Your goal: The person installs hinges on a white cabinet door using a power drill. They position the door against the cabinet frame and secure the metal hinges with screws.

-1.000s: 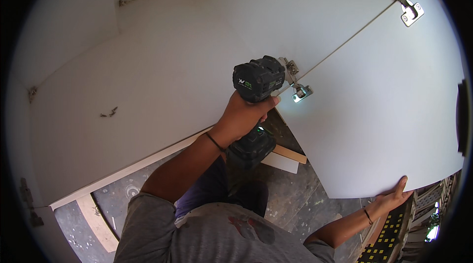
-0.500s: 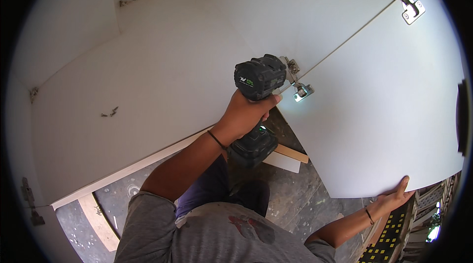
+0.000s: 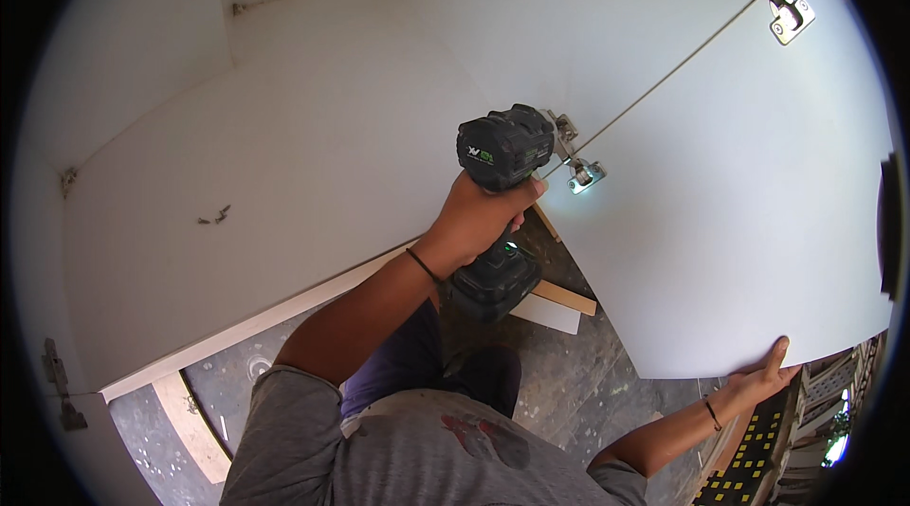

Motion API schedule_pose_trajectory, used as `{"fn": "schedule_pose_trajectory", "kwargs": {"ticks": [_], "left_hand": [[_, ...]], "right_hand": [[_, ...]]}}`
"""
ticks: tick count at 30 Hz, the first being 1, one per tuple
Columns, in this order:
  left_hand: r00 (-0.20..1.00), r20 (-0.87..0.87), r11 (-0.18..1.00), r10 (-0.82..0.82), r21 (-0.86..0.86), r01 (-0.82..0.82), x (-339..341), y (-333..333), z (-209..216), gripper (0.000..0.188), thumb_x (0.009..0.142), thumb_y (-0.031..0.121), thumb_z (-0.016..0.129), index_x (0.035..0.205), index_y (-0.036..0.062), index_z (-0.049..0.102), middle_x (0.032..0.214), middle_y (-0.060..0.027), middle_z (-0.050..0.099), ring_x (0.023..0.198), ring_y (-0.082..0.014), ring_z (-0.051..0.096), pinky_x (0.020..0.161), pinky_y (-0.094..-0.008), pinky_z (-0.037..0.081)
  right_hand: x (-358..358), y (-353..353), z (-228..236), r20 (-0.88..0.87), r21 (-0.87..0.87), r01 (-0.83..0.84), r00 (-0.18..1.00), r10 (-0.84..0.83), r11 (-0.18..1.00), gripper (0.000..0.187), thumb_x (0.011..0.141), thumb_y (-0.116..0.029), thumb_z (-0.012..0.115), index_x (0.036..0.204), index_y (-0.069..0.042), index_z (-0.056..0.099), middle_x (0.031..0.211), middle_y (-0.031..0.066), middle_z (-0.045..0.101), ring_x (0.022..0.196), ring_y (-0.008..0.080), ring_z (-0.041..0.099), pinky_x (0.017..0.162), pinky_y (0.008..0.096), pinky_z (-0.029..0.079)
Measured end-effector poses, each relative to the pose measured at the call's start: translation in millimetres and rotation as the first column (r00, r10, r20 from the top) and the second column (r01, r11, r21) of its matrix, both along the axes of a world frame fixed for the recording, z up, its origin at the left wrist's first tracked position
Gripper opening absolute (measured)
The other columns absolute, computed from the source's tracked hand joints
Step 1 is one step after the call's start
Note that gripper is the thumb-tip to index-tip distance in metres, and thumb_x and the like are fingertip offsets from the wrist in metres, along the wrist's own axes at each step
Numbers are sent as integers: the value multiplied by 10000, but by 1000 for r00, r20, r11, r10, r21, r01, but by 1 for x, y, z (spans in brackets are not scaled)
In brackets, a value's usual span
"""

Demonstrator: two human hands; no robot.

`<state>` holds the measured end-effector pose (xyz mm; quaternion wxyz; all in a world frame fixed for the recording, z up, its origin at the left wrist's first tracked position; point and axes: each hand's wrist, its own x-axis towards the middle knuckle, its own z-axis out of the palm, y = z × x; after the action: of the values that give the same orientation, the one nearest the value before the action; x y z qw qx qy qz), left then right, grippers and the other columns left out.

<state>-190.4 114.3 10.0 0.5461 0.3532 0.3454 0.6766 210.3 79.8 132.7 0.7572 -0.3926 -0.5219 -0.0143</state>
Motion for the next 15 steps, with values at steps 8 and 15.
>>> {"fn": "schedule_pose_trajectory", "kwargs": {"ticks": [8,15], "left_hand": [[1000,9,999,-30,38,30,-3,-3,3,161,809,93,660,936,45,575,714,9,545,552,-80,513,485,-239,429],[985,-67,975,162,164,-149,-6,-31,40,137,816,103,653,910,20,595,741,-4,582,553,-66,516,502,-226,423]], "right_hand": [[7,5,0,-73,7,-54,996,54,999,586,773,-88,671,1269,62,397,1184,162,509,1056,235,503,952,358,380],[-3,5,4,-46,1,-89,995,89,996,623,771,-97,666,1300,54,373,1208,155,495,1068,222,495,963,339,364]]}}
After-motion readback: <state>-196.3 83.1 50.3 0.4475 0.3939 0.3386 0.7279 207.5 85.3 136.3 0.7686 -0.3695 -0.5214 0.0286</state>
